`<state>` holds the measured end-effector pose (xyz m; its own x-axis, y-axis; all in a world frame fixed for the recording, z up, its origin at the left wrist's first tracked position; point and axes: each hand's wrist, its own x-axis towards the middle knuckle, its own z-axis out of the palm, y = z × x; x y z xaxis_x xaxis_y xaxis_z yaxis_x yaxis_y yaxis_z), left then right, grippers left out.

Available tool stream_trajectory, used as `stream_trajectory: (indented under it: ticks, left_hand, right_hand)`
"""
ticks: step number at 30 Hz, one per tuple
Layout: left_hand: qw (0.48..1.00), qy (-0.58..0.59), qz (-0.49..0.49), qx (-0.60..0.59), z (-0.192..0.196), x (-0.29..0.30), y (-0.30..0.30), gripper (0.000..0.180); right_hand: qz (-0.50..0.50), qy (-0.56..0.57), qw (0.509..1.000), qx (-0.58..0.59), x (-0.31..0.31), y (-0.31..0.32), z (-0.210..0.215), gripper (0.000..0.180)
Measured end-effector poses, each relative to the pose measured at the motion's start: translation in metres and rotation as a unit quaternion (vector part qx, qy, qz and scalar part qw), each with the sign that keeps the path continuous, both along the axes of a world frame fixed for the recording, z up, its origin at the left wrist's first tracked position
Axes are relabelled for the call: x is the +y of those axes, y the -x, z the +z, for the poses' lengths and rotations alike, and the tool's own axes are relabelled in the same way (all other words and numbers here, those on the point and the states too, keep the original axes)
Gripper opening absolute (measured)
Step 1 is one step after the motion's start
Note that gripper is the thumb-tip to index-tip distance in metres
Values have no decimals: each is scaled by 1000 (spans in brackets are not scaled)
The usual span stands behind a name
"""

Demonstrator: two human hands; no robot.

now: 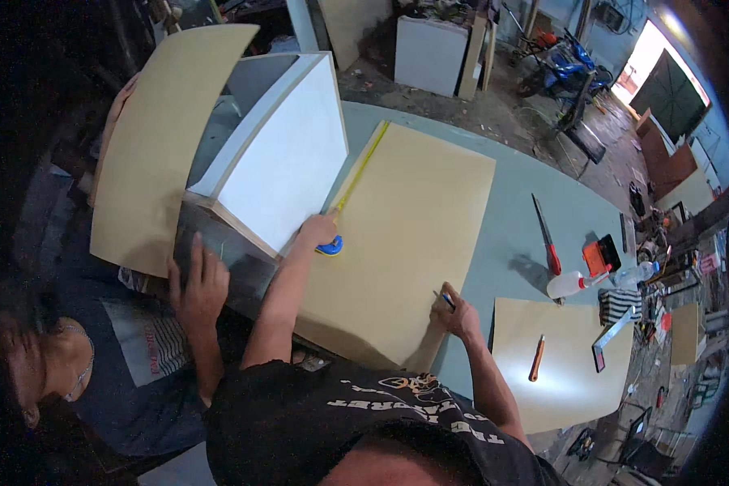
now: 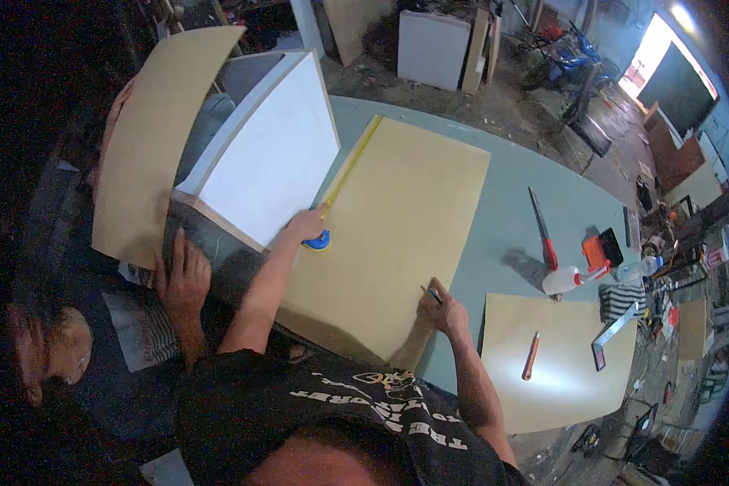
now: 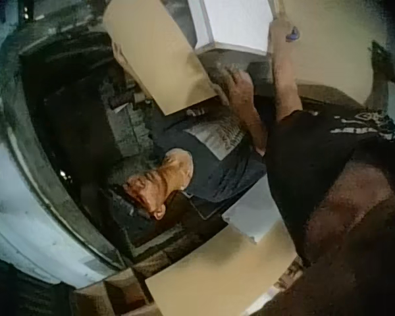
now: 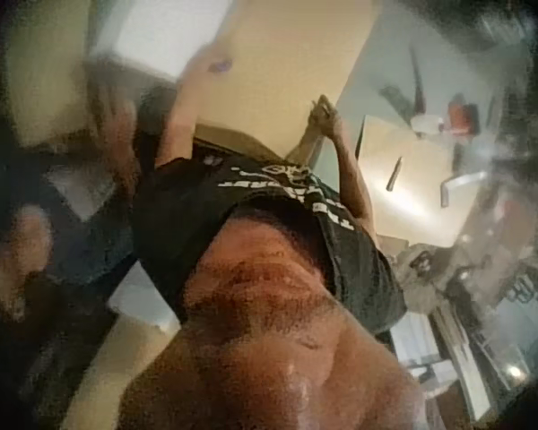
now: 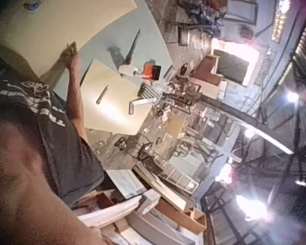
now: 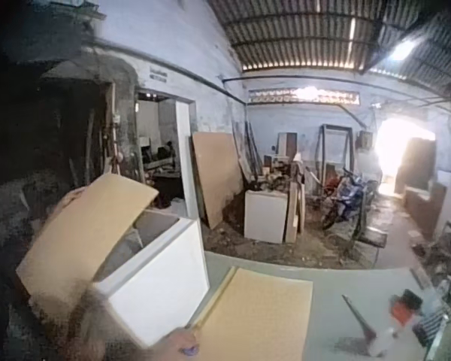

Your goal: The person measures and marks laminate sheets on a workbench using a measuring tape and a pencil. Together with an assistant, the person then measures a wooden cabinet box and additional sheets with the measuring tape.

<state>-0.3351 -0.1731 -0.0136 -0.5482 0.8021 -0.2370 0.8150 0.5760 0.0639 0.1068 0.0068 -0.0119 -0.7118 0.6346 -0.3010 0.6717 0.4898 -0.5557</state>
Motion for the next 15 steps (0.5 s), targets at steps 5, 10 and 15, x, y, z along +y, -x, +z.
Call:
stream_trajectory:
  ticks: [5, 10, 15]
  left_hand:
    - [998, 27, 38, -36, 13, 6, -11, 67]
    - [1000, 20, -15, 11, 6, 3, -8, 69]
    - [998, 30, 46, -26, 6, 6, -10, 67]
  right_hand:
    - [-7, 34, 999, -13, 0, 0, 11, 75]
    - [-14, 37, 999, -15, 1, 0, 11, 74]
    - [-7, 6, 1000, -21, -3, 1, 14, 74]
